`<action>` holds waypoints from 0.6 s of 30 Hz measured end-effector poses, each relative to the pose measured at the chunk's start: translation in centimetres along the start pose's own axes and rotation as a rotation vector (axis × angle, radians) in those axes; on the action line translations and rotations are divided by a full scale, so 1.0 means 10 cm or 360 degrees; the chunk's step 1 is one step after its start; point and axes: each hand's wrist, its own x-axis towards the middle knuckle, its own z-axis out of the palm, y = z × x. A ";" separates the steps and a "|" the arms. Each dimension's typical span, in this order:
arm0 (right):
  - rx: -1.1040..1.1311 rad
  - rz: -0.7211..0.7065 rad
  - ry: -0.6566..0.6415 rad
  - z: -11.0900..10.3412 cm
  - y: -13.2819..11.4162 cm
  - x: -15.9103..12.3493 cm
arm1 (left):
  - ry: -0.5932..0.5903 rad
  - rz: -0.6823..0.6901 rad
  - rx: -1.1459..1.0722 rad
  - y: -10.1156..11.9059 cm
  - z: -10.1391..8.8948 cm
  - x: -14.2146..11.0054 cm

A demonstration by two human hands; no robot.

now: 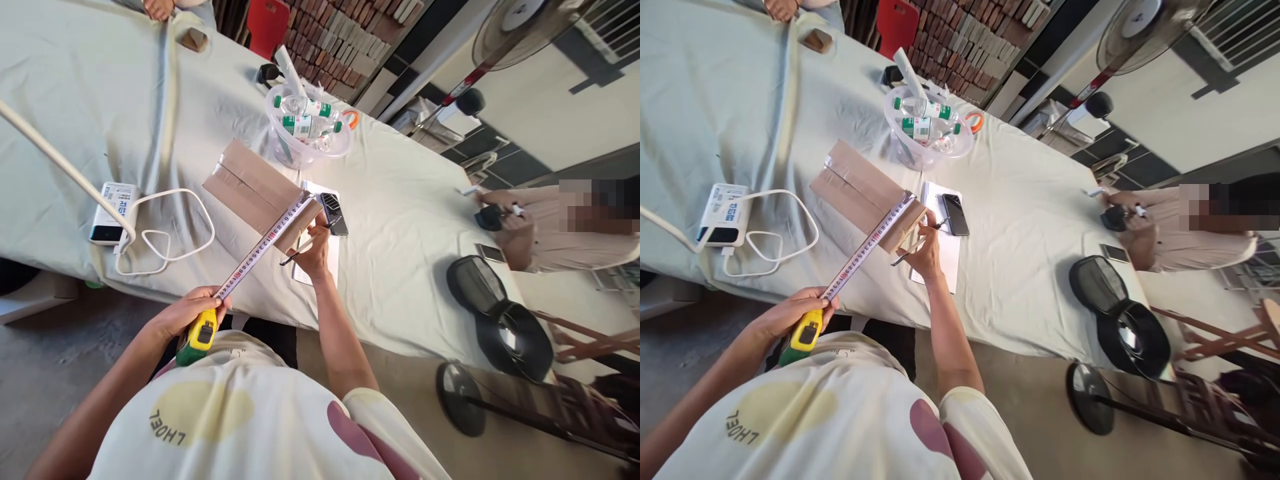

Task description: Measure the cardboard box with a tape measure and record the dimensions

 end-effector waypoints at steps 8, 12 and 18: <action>0.0187 -0.0020 0.0051 -0.29 -0.11 -0.05 | -0.0023 0.0149 0.0265 0.11 0.29 0.01; 0.0382 0.0239 -0.0004 -0.54 -0.15 -0.10 | -0.0156 0.0089 0.0522 0.22 0.33 0.04; 0.0724 0.0450 -0.0104 -1.03 -0.22 -0.27 | -0.0181 0.0138 0.0995 0.63 0.26 0.11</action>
